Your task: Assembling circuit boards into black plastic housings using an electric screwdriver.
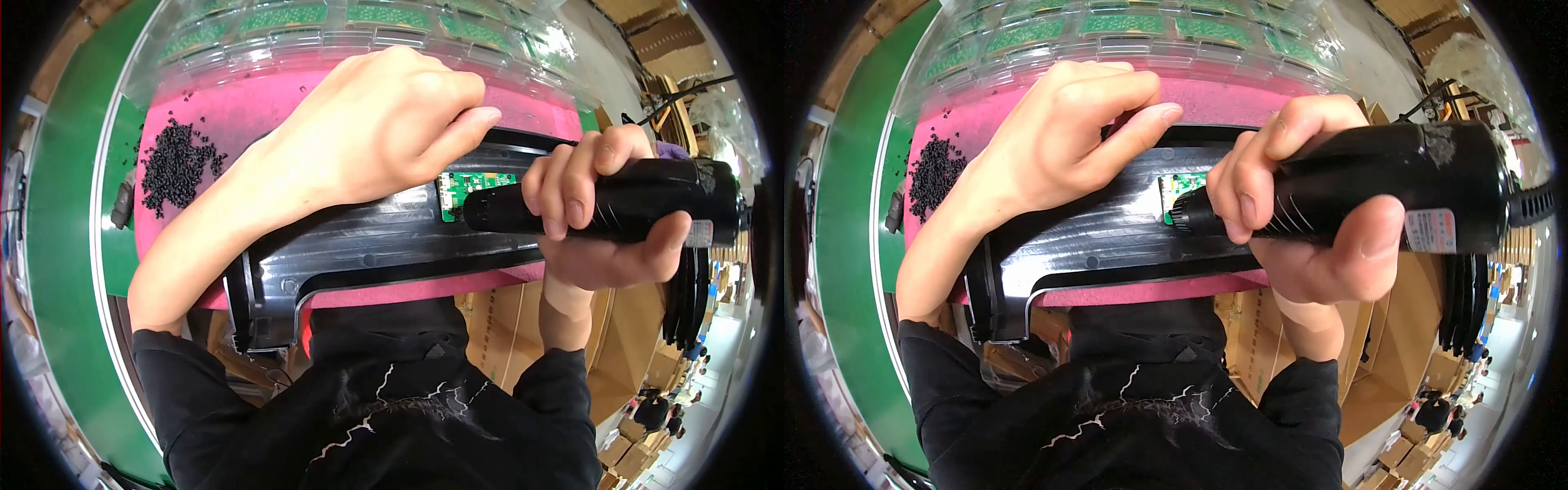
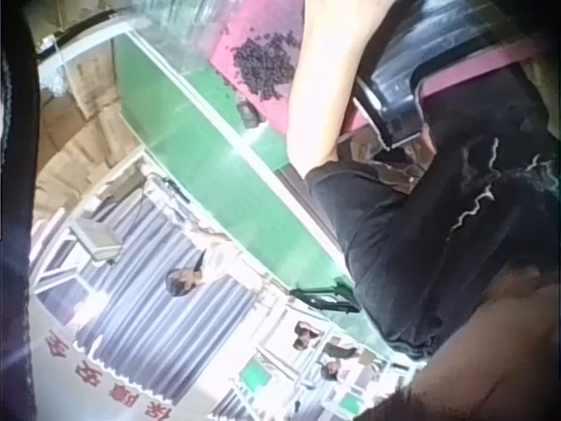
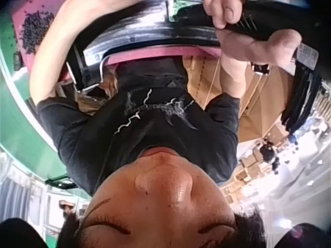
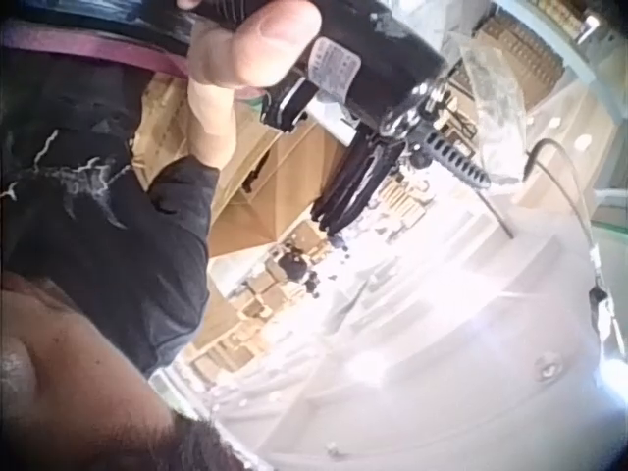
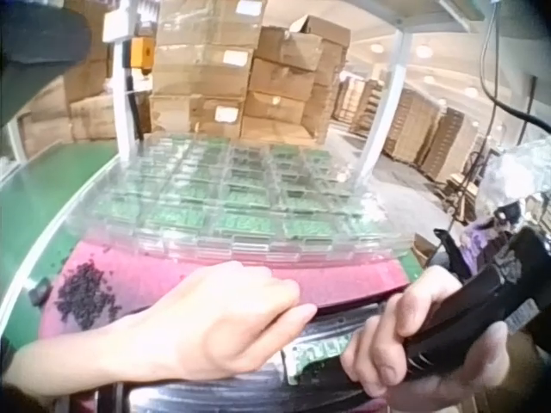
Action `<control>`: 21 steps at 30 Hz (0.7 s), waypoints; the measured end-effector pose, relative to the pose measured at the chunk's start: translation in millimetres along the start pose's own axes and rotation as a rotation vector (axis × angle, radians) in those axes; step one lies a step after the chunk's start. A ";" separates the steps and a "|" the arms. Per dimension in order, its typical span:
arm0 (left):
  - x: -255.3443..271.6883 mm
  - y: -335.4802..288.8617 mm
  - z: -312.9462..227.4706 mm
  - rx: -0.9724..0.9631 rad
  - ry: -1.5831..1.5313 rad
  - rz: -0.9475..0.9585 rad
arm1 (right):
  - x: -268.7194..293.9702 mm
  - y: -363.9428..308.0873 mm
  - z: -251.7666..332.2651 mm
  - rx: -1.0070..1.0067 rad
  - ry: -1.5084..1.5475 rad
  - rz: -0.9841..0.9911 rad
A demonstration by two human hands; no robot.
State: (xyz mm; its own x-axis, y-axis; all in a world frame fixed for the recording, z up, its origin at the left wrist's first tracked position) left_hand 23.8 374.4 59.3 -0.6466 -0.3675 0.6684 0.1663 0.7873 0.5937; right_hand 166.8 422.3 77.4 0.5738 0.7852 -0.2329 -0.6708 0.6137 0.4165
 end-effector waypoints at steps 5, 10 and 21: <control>-2.9 -3.6 4.3 -0.058 -0.069 -0.105 | -11.3 2.9 -6.1 -0.078 -0.044 0.040; -8.5 -5.4 7.3 -0.086 -0.111 0.003 | -24.7 6.3 -10.9 -0.127 -0.153 0.007; -15.9 -8.6 -0.4 -0.097 -0.257 0.164 | -18.5 1.3 -5.9 -0.049 0.047 0.124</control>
Point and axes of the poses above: each hand's wrist, its own y-axis towards the middle knuckle, its own x-axis out of the back of the hand, z = x × y, the point moved 7 cm from there along y, towards the middle knuckle, and after that the axes turned 2 degrees about -x, right-handed, at the moved point
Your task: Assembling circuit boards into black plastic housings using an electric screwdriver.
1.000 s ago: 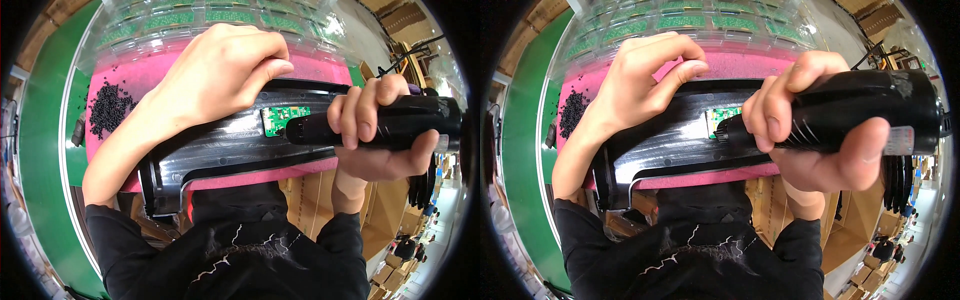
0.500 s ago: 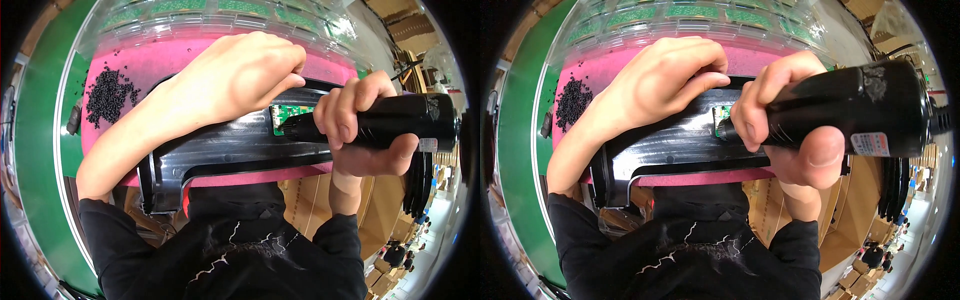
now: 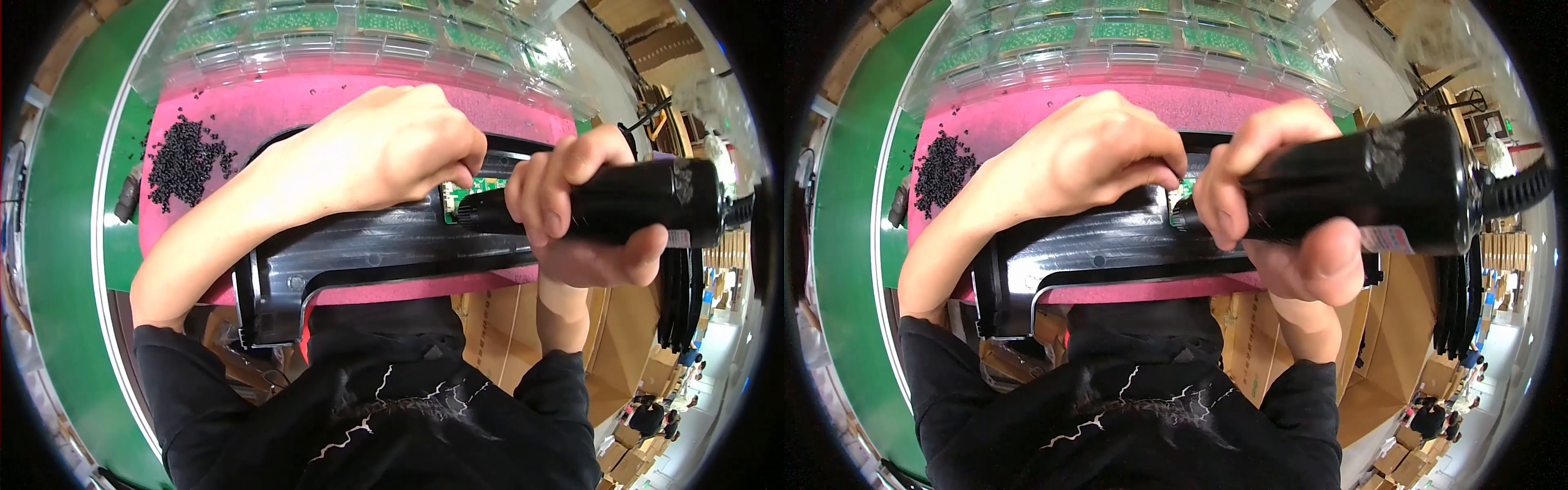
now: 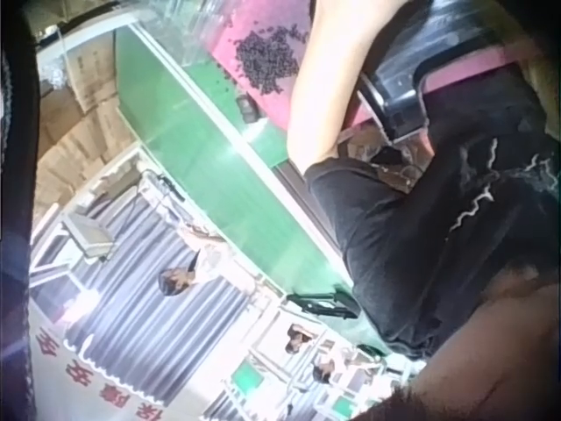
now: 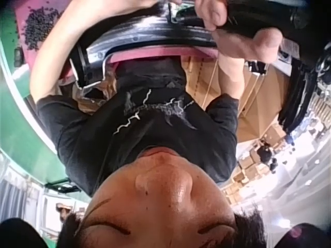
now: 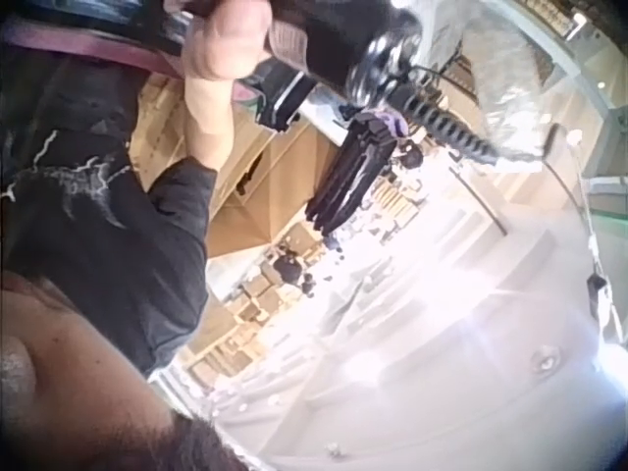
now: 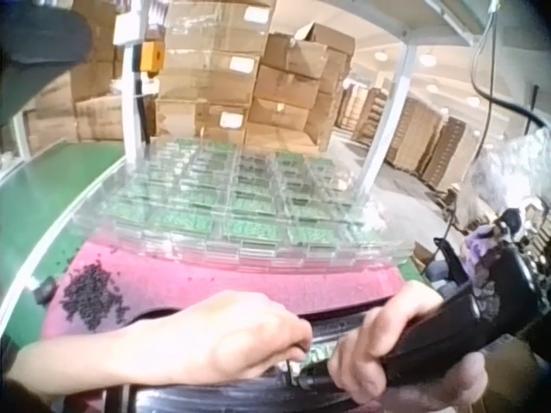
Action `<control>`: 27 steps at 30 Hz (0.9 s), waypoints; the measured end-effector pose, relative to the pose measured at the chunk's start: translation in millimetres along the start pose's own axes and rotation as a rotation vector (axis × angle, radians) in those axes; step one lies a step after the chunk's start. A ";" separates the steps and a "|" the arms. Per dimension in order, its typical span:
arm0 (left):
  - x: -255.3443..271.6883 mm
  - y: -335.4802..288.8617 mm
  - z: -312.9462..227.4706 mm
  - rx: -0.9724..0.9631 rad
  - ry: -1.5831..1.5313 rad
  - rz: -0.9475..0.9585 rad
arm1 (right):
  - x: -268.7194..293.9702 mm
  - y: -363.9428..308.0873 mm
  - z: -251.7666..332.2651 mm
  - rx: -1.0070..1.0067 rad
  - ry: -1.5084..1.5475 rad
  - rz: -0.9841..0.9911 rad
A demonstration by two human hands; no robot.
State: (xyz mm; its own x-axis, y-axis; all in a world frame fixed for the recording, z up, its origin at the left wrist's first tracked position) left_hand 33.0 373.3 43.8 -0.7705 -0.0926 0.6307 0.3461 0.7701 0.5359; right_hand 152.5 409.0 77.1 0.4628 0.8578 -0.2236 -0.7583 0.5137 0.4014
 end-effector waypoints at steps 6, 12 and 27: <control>-11.3 2.0 -7.2 -0.008 -0.034 0.124 | 10.6 -7.9 38.8 0.200 0.048 -0.027; -12.9 -2.2 -0.4 0.019 -0.093 0.076 | 15.6 -12.9 71.3 0.367 0.144 -0.038; -13.4 3.9 -13.9 -0.076 -0.114 0.066 | 12.2 -14.9 71.9 0.308 0.128 0.015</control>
Point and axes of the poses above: each hand's wrist, its own y-axis towards the middle knuckle, its own x-axis out of the back of the hand, z = x × y, the point moved 7 cm from there along y, towards the middle knuckle, and after that the axes turned 2 degrees about -x, right-handed, at the moved point
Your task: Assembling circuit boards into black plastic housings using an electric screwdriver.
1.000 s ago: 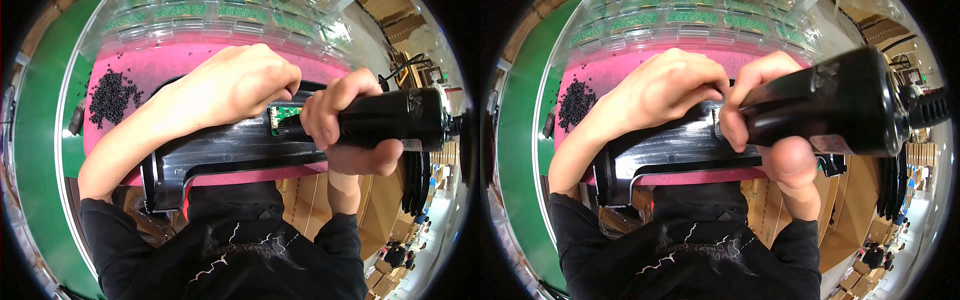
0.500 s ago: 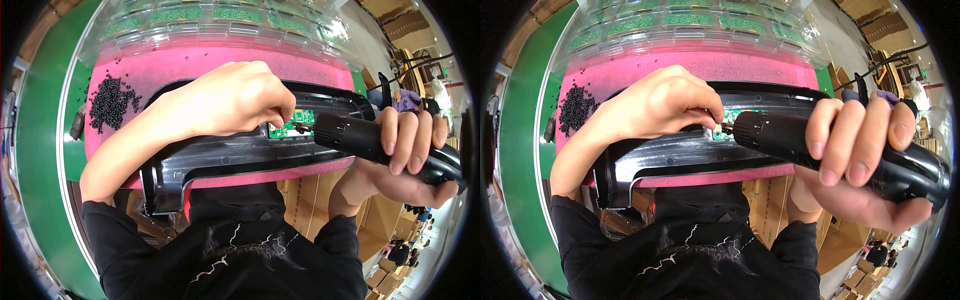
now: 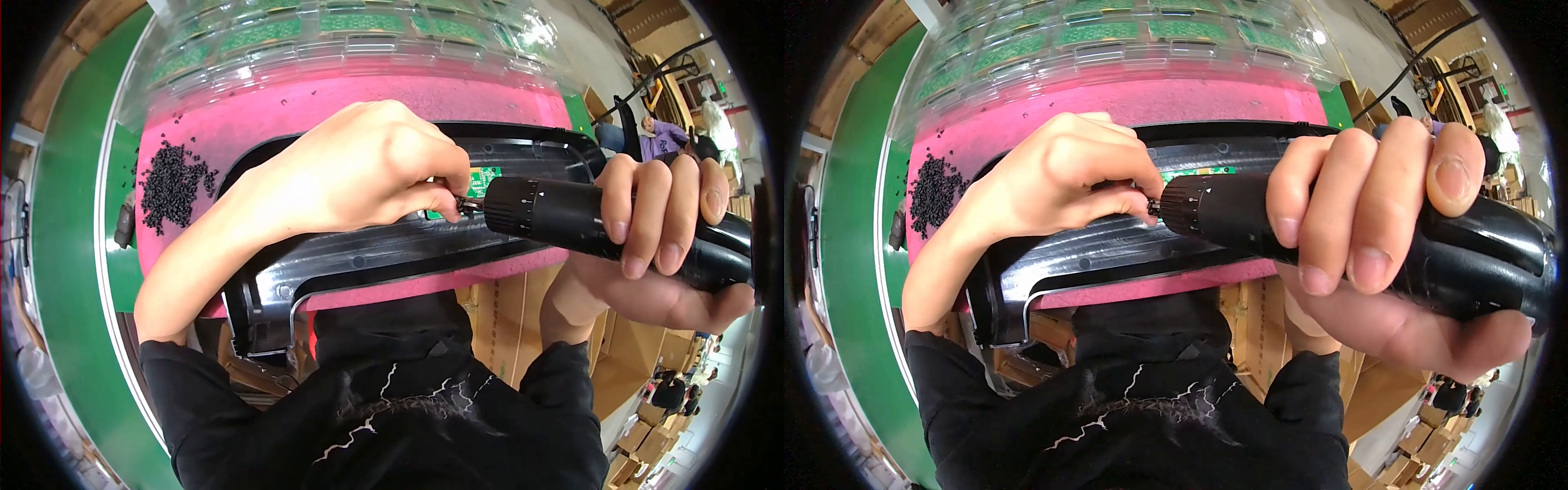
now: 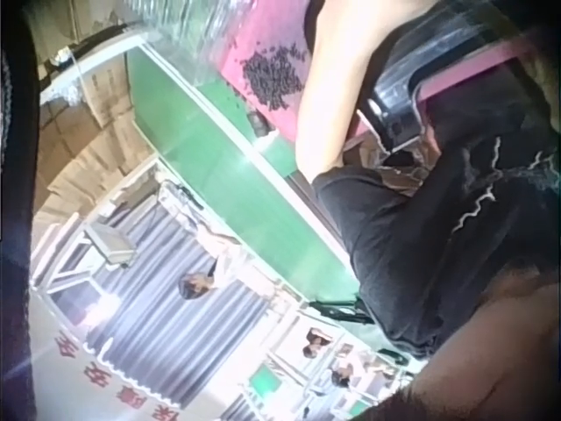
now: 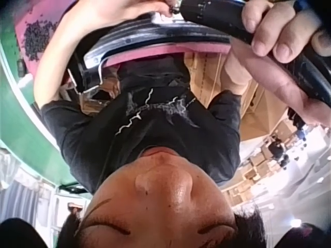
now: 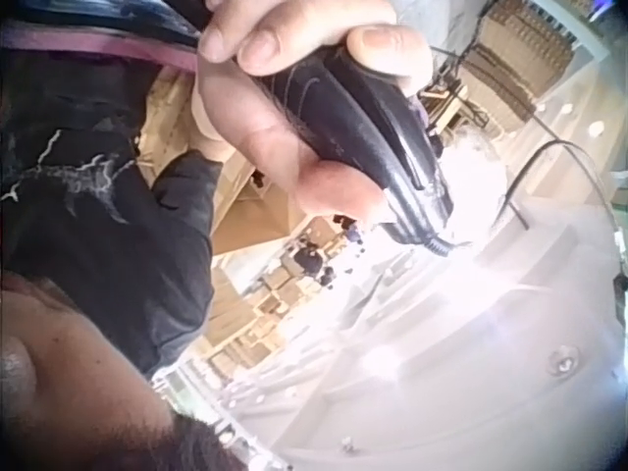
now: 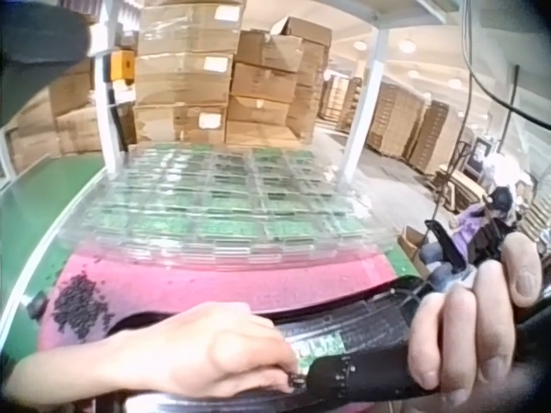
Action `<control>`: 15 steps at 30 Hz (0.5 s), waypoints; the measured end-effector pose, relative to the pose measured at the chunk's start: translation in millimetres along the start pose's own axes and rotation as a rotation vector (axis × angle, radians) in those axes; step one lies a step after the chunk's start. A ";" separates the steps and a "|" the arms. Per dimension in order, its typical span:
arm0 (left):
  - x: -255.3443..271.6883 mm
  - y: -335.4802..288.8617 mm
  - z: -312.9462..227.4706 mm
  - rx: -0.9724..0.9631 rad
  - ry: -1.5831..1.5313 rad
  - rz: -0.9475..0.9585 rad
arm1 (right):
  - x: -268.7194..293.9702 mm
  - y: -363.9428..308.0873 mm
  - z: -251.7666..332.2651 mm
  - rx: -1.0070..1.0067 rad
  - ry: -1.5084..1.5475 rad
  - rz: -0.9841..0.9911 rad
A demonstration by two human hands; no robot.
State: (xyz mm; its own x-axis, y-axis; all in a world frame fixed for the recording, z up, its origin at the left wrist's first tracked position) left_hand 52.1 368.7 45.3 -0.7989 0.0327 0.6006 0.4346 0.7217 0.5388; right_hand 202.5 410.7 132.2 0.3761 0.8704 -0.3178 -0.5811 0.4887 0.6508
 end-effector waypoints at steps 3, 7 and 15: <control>-6.0 3.9 1.6 0.130 -0.152 0.075 | 6.1 -1.4 10.8 0.024 -0.002 0.030; -14.7 -5.6 11.1 0.226 0.196 0.190 | 36.2 -2.8 5.4 -0.189 -0.284 -0.068; -23.8 -14.5 18.3 0.301 0.249 0.341 | 74.8 -11.1 -12.9 -0.132 -0.218 -0.182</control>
Point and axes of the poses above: each hand's wrist, its own y-axis towards the middle knuckle, its own x-axis out of the back of the hand, z = x × y, the point moved 7 cm from there along y, towards the middle knuckle, and after that the axes turned 2 degrees about -x, right-handed, at the moved point
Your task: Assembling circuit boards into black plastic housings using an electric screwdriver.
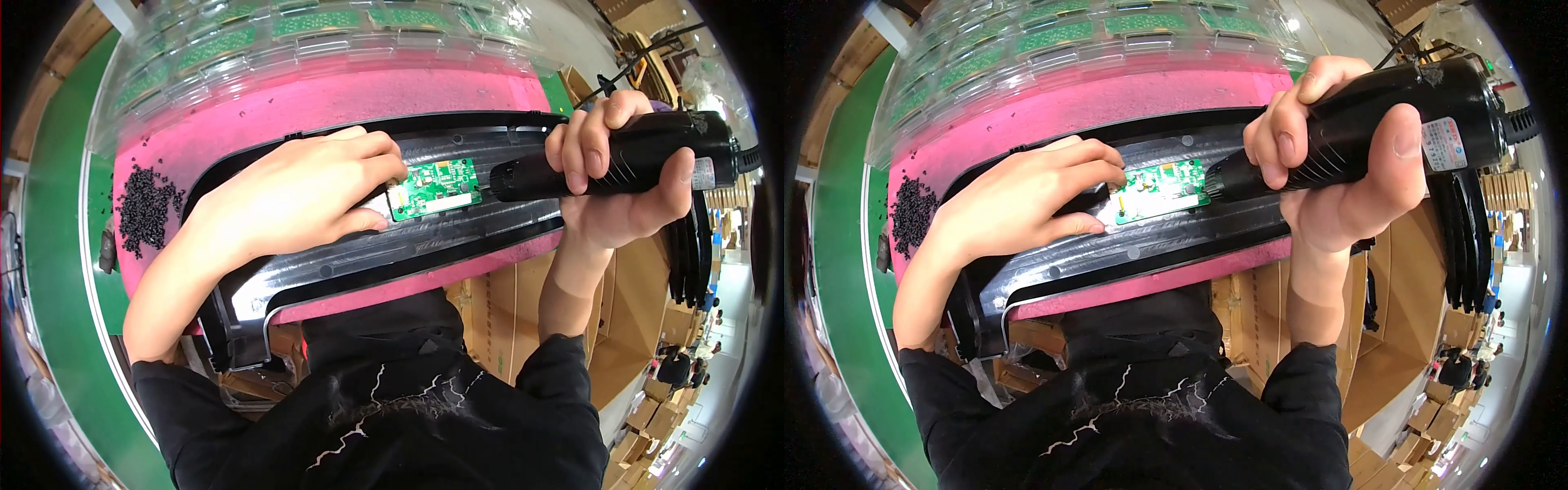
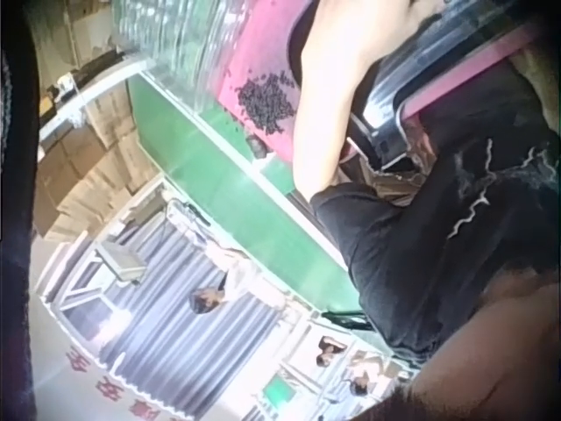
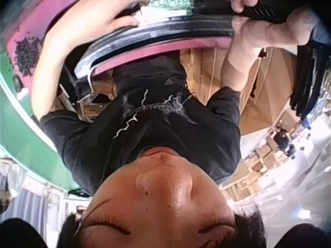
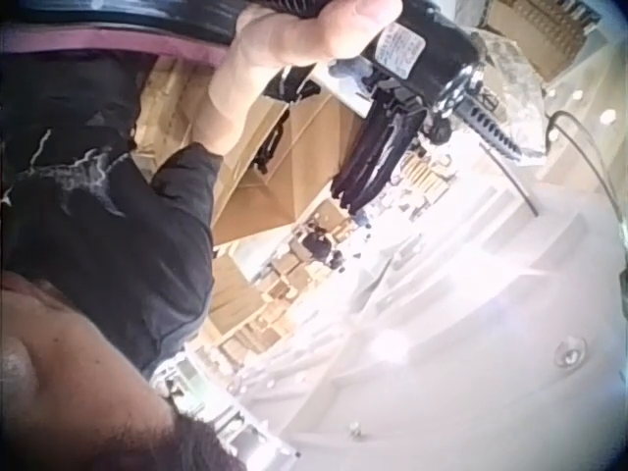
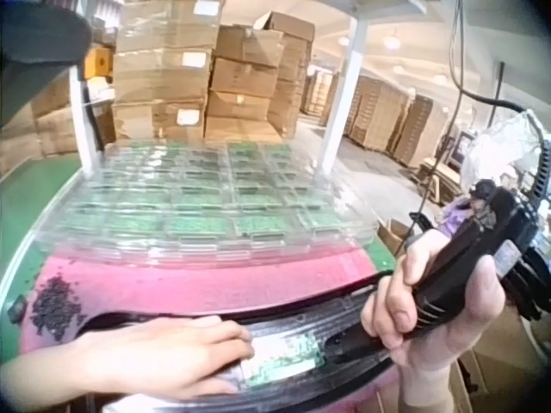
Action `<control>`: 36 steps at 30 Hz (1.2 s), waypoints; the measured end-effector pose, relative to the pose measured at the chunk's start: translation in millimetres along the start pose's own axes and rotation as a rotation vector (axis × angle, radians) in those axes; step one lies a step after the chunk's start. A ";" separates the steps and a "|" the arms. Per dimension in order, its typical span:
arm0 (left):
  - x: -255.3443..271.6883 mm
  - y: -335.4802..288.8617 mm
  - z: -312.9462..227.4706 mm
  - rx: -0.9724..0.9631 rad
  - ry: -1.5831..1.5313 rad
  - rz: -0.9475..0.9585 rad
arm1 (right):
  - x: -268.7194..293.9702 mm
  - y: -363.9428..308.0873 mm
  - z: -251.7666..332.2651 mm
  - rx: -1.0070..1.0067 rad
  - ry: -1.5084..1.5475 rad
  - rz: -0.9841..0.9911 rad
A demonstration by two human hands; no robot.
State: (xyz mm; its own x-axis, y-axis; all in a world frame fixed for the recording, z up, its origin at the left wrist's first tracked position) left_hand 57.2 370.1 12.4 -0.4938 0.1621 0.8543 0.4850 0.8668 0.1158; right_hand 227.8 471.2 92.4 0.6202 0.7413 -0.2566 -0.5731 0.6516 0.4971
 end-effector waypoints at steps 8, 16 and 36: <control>1.0 3.7 1.3 0.024 -0.047 -0.011 | -4.6 0.8 -12.2 -0.140 -0.148 -0.017; 0.9 4.3 0.6 -0.003 -0.047 -0.033 | 1.6 -4.1 -2.9 -0.132 -0.135 -0.013; 0.2 5.3 2.9 0.019 -0.089 -0.025 | 10.4 0.1 -8.7 -0.118 -0.011 0.025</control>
State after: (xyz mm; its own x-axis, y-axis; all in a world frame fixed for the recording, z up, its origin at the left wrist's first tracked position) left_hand 57.6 376.1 11.8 -0.5682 0.1810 0.8028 0.4581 0.8800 0.1258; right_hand 229.5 480.4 82.5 0.6104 0.7560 -0.2364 -0.6471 0.6480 0.4017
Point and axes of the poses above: each hand's wrist, its own y-axis towards the middle knuckle, its own x-axis out of the back of the hand, z = x × y, the point moved 7 cm from there along y, towards the middle knuckle, and after that the axes turned 2 degrees about -x, right-handed, at the moved point
